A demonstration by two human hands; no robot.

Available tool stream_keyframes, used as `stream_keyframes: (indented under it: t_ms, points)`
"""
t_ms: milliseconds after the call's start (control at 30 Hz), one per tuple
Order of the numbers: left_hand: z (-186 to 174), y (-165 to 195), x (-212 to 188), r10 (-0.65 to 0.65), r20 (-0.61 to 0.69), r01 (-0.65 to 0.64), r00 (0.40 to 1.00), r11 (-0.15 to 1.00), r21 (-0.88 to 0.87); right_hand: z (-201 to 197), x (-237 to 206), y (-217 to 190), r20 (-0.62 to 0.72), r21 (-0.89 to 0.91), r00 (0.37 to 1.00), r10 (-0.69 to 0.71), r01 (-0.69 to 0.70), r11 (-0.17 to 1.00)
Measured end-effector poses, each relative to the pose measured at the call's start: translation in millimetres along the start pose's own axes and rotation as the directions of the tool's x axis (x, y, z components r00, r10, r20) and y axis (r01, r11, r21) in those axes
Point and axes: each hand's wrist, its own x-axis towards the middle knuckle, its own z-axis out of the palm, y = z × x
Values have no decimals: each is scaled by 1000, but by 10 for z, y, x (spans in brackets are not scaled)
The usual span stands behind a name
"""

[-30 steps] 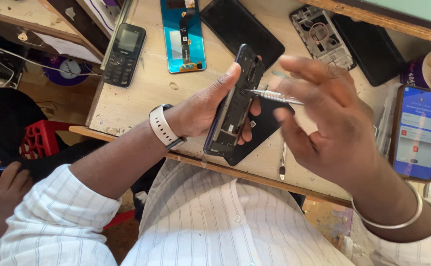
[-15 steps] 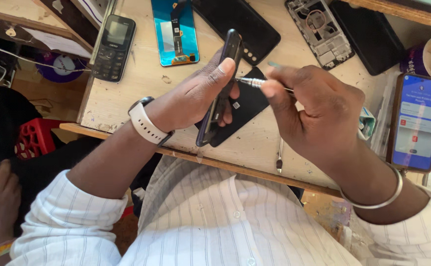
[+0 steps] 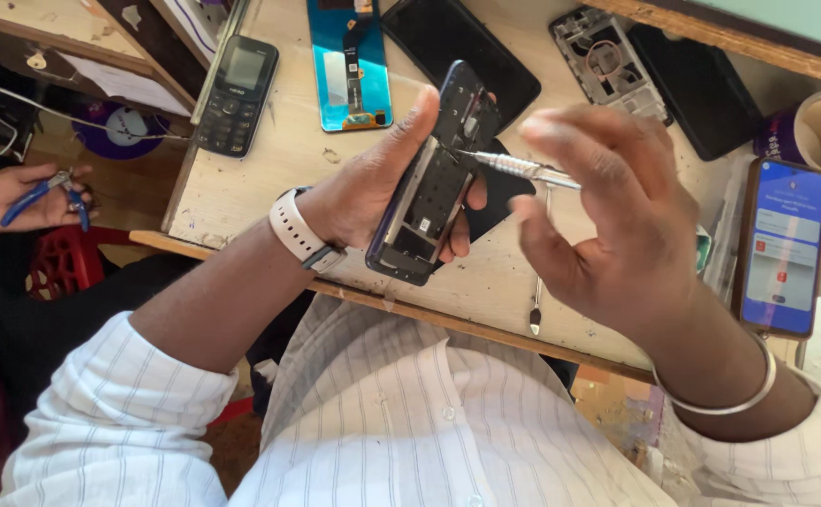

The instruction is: The person repairs a smartphone at a cluttered workbench. They pry open the phone's back cover, unscrew internal components with a small screwdriver, manipulate the battery and internal parts, and reassemble the phone by pressing the cover back on and tightening screws.

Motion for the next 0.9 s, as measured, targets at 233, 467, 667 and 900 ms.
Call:
stream_keyframes:
  t_ms: [233,467,667,900]
  points:
    - [84,-32,69,-36,-66,41,997,996,83,-103,11,-25,-14,-27,1000,-7,7,1000]
    - [48,18,140,9,7,-10,1000,999,47,-209,-7,71,3,160,995,99,-98,982]
    - [14,156,61,67,80,-58,995,992,-111,-281,8,130,72,19,991,115,-116,993]
    - [10,138,96,-29,158,64,987,974,-218,-256,-25,139,122,47,987,107,-113,993]
